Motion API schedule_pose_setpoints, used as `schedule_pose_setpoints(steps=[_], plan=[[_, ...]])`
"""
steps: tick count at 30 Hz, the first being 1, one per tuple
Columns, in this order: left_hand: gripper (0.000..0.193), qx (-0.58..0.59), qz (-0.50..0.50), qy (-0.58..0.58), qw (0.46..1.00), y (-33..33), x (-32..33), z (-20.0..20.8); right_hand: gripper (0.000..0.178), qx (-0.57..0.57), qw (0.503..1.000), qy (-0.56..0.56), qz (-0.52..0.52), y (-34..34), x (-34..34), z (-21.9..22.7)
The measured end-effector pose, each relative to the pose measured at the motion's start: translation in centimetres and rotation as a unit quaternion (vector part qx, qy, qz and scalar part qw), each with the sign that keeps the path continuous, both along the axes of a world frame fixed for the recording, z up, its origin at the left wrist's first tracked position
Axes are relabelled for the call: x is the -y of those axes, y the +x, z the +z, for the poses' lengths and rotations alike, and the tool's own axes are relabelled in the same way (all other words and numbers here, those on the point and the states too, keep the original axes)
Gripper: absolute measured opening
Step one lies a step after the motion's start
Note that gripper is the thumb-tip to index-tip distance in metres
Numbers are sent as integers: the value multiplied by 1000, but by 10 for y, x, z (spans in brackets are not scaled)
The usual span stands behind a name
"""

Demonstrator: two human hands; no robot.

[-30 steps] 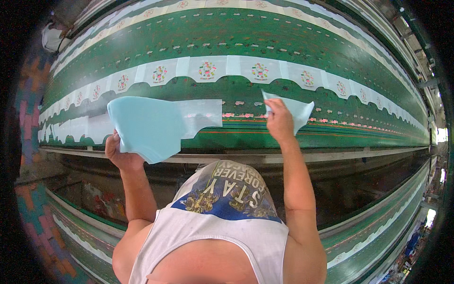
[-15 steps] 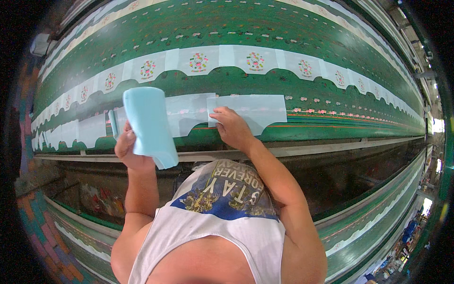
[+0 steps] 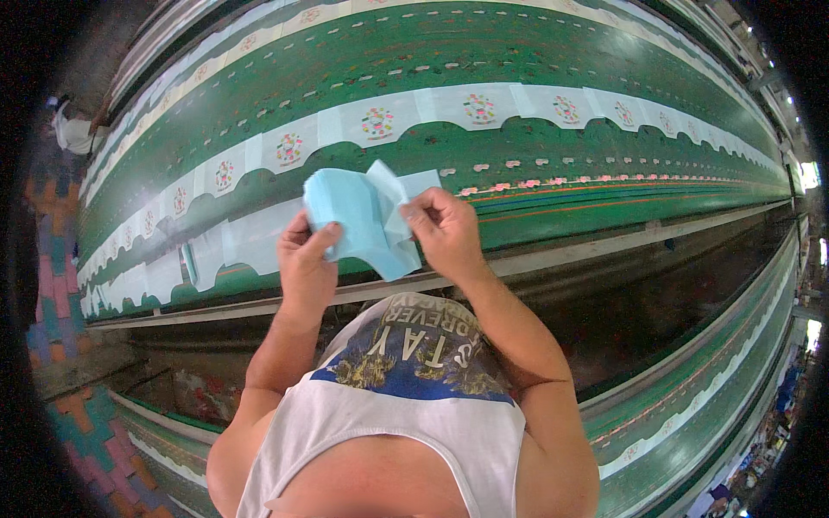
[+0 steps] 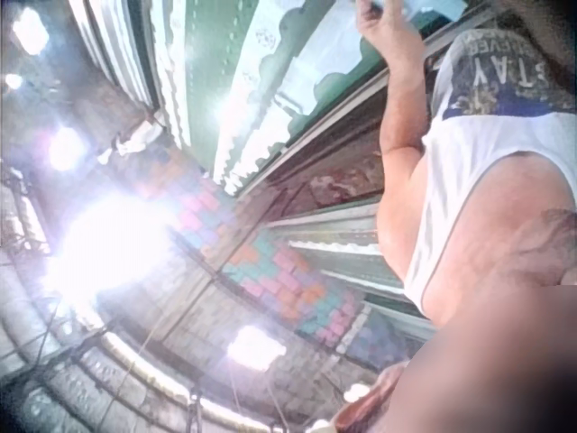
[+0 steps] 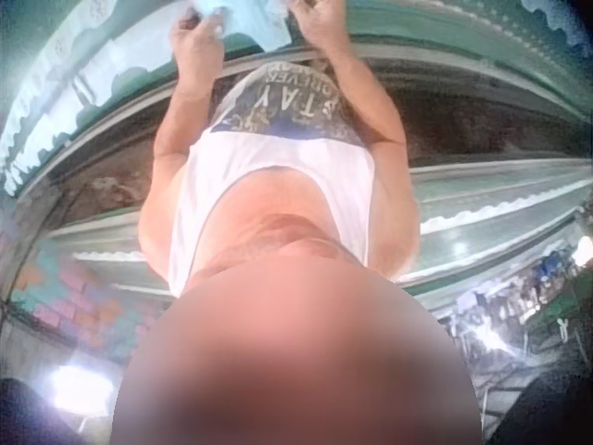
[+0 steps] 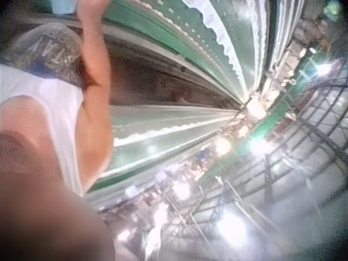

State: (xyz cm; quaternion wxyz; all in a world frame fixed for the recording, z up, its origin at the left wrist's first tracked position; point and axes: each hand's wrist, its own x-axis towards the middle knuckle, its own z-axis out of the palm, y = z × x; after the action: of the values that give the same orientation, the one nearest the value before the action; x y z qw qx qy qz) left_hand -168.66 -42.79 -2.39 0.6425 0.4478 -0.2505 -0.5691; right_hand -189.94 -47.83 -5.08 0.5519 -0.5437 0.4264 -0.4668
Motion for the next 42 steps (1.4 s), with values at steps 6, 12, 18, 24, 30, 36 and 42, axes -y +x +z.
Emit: schedule_pose_setpoints(steps=[6,12,18,24,30,36,42], plan=[[38,-14,167,26,985,10,-6,22,11,24,987,53,-150,-109,46,-81],[53,4,229,-66,971,3,-30,52,10,-28,973,78,-215,-190,74,-135],[52,-9,209,-120,971,-16,-29,80,11,-47,960,126,-245,-221,82,-139],[50,-46,114,-100,987,-31,6,63,18,-114,951,100,-270,-242,89,-138],[28,-158,-59,-38,985,-112,54,41,24,-150,955,49,-252,-227,80,-89],[22,-96,-182,-7,978,-184,87,-12,17,-57,988,-84,-114,-180,37,15],[20,-9,-256,-10,967,-222,92,-12,16,-197,976,-25,-88,-194,26,61]])
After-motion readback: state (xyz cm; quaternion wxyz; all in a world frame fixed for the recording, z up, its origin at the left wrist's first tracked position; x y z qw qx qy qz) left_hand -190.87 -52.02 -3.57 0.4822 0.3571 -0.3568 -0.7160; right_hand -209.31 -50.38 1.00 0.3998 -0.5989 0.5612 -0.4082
